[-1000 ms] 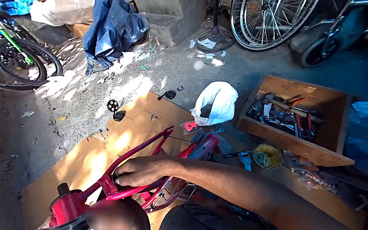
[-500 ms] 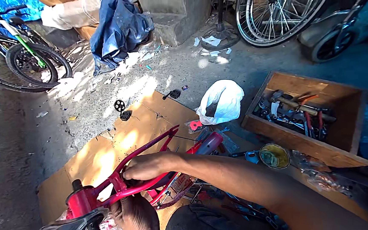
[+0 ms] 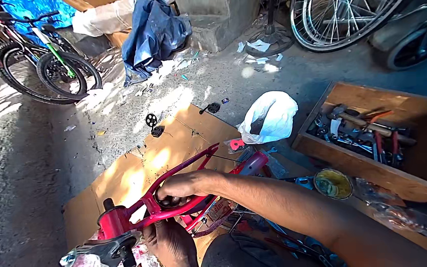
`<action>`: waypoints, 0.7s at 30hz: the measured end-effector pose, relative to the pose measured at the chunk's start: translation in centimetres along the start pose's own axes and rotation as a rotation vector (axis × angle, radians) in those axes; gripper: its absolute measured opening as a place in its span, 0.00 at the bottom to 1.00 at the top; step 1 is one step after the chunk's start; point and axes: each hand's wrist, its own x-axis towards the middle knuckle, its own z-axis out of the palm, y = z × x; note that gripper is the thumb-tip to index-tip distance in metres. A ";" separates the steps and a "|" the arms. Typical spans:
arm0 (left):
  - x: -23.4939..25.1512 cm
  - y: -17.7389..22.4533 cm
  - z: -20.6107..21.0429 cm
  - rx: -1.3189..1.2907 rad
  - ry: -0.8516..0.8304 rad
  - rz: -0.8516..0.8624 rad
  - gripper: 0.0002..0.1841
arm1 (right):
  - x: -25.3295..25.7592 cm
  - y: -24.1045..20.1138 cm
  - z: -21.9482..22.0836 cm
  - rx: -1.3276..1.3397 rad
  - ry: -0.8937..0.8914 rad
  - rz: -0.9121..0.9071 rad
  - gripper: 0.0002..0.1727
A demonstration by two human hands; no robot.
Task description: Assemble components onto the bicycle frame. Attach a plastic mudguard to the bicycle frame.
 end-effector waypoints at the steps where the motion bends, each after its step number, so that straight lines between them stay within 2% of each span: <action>1: 0.0 0.1 -0.1 0.014 0.003 0.006 0.10 | -0.2 0.3 0.0 -0.099 0.018 -0.053 0.19; 3: -0.1 0.5 -0.2 0.031 0.001 0.015 0.10 | -0.9 0.9 0.0 -0.232 0.029 -0.178 0.19; 5: -0.1 0.5 -0.1 0.030 0.010 0.022 0.09 | -1.0 1.5 -0.2 -0.238 -0.021 -0.299 0.15; 8: -0.3 0.4 0.1 0.034 0.004 0.020 0.10 | -0.4 2.1 -0.1 -0.220 0.004 -0.397 0.12; 10: -0.4 0.2 0.2 0.040 0.021 0.014 0.10 | -0.2 2.0 -0.2 -0.168 -0.001 -0.349 0.12; 15: -0.4 0.1 0.1 0.061 0.030 0.014 0.10 | 0.1 0.6 0.2 0.064 -0.022 -0.057 0.15; 17: -0.3 0.2 0.1 0.084 0.021 0.024 0.09 | -0.1 0.6 0.0 -0.089 -0.009 -0.124 0.16; 19: -0.3 0.6 -0.1 0.088 0.012 0.038 0.09 | -0.8 0.8 -0.2 -0.312 0.007 -0.279 0.19; 21: -0.2 0.8 -0.2 0.086 0.015 0.049 0.09 | -0.9 1.5 -0.3 -0.384 0.012 -0.394 0.17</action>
